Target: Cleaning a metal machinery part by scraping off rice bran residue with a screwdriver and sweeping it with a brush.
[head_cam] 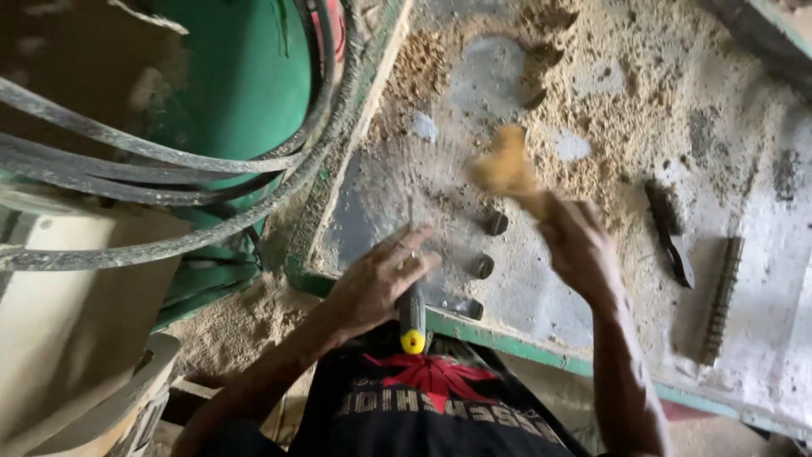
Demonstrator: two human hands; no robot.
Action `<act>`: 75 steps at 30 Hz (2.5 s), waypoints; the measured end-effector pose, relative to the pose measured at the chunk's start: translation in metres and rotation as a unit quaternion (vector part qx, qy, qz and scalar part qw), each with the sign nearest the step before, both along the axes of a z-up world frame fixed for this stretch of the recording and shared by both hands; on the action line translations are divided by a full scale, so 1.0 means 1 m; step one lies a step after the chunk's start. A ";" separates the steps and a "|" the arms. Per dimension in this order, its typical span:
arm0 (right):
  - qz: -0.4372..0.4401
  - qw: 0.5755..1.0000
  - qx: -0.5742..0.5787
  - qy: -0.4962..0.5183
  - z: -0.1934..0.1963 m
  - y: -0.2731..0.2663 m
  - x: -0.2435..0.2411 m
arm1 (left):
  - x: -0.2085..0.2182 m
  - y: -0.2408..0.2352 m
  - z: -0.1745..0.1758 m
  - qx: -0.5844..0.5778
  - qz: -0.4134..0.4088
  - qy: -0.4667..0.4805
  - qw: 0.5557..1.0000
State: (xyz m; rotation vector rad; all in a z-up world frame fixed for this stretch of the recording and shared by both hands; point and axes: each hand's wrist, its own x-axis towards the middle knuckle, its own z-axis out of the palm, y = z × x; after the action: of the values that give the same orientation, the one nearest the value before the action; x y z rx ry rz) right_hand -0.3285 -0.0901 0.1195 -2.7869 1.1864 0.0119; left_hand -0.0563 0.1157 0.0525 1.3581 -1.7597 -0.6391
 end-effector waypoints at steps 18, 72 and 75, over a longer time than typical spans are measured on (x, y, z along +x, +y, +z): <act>0.239 0.954 0.165 -0.067 -0.006 -0.048 0.120 | 0.005 0.004 0.019 0.013 -0.079 -0.043 0.996; 0.052 0.978 0.108 0.168 0.000 -0.134 0.146 | 0.007 0.019 0.017 -0.044 -0.023 -0.019 0.999; 0.058 0.962 -0.112 0.243 0.047 -0.138 0.140 | 0.009 0.015 0.009 -0.049 -0.044 -0.024 0.998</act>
State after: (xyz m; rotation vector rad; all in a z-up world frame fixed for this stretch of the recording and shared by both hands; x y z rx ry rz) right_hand -0.1880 -0.2285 0.1660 -3.1595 1.1689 0.6468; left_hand -0.0474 0.1307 0.0611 1.2444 -1.8736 -0.5643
